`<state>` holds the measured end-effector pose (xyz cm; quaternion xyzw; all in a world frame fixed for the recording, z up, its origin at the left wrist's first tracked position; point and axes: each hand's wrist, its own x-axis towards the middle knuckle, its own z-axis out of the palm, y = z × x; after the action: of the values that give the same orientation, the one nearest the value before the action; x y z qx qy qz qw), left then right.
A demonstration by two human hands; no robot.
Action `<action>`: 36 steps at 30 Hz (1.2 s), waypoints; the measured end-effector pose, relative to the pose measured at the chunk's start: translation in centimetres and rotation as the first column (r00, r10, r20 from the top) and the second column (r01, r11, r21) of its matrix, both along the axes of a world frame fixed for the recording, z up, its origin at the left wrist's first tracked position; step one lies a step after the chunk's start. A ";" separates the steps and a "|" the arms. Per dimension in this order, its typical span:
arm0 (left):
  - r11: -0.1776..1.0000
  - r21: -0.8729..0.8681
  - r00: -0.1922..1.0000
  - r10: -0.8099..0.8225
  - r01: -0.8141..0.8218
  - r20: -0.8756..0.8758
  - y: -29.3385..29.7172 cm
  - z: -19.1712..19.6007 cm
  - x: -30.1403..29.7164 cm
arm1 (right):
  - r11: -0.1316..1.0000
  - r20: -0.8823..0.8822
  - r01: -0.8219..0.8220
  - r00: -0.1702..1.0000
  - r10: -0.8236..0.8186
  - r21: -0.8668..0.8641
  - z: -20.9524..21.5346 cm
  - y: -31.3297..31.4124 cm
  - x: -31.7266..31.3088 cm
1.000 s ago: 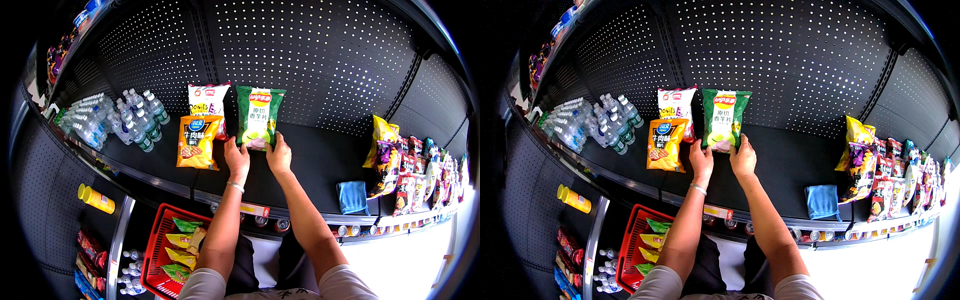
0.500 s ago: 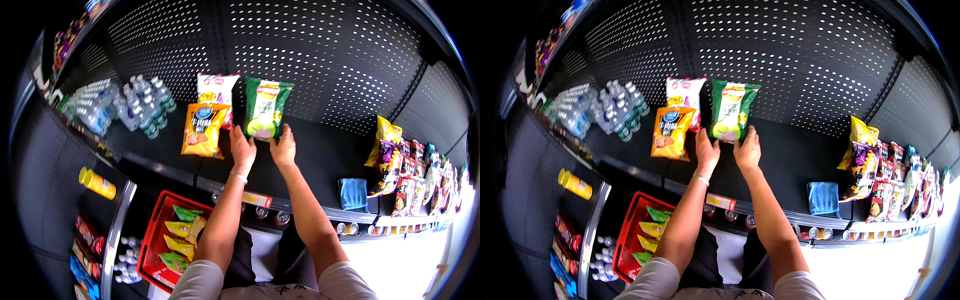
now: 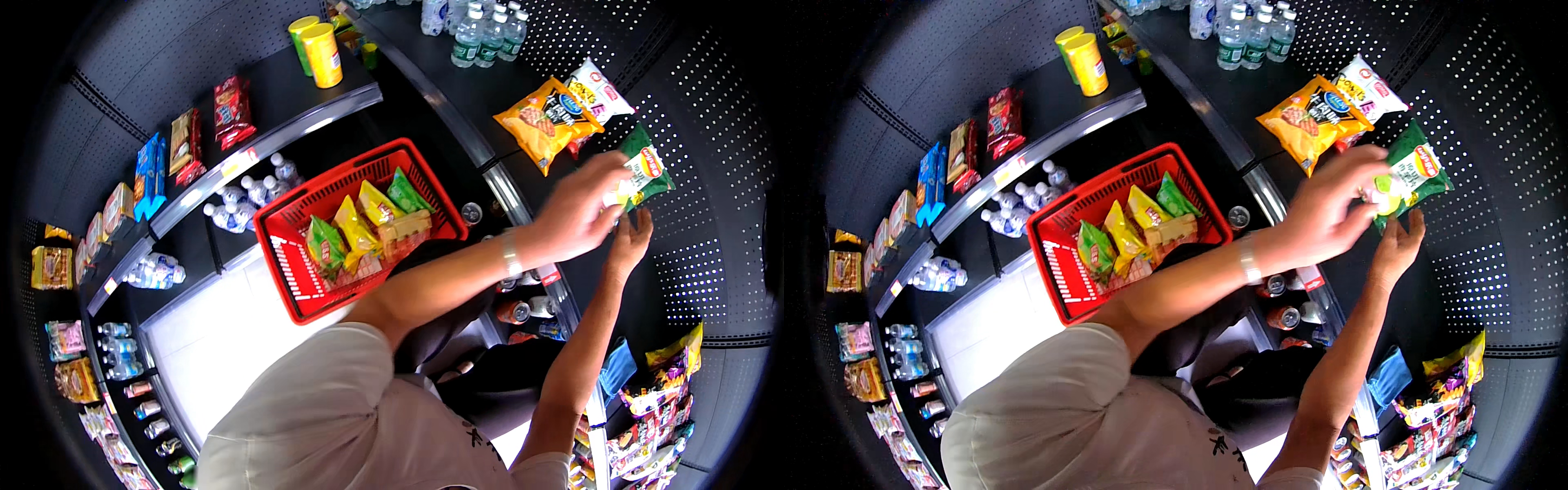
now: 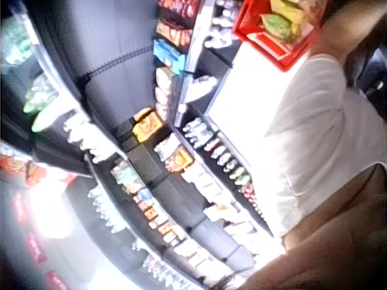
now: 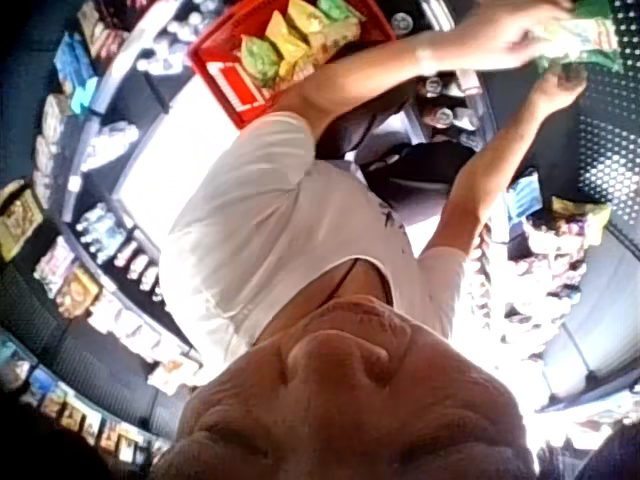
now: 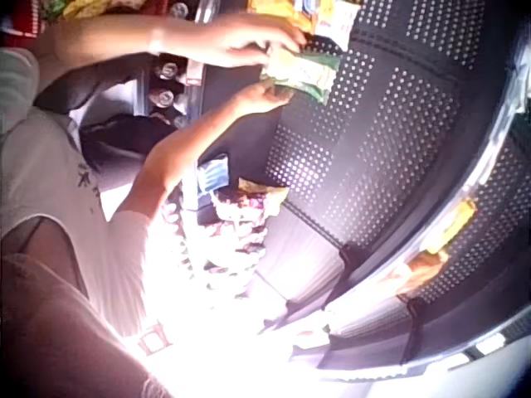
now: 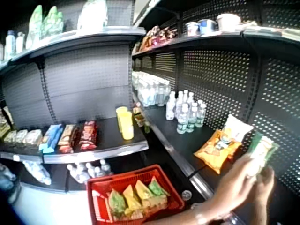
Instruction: The person wipes a store shelf with a blue cloth and then restocks it with various snack items. They take bags of chips and other snacks from a red basket and place them on the shelf, arranging them in rows.
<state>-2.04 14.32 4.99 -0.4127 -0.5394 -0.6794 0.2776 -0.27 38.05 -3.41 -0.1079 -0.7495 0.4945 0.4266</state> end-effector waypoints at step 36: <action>-0.213 -0.976 0.844 0.513 -0.056 -0.161 -45.9 -29.2 3.0 | 0.953 0.247 -0.109 0.968 0.037 0.283 0.8 -6.9 0.4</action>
<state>1.00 -31.62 -24.18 -0.2269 -0.9719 -0.0112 -0.0616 0.09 31.12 -2.57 -0.0740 -0.8640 0.3765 0.3261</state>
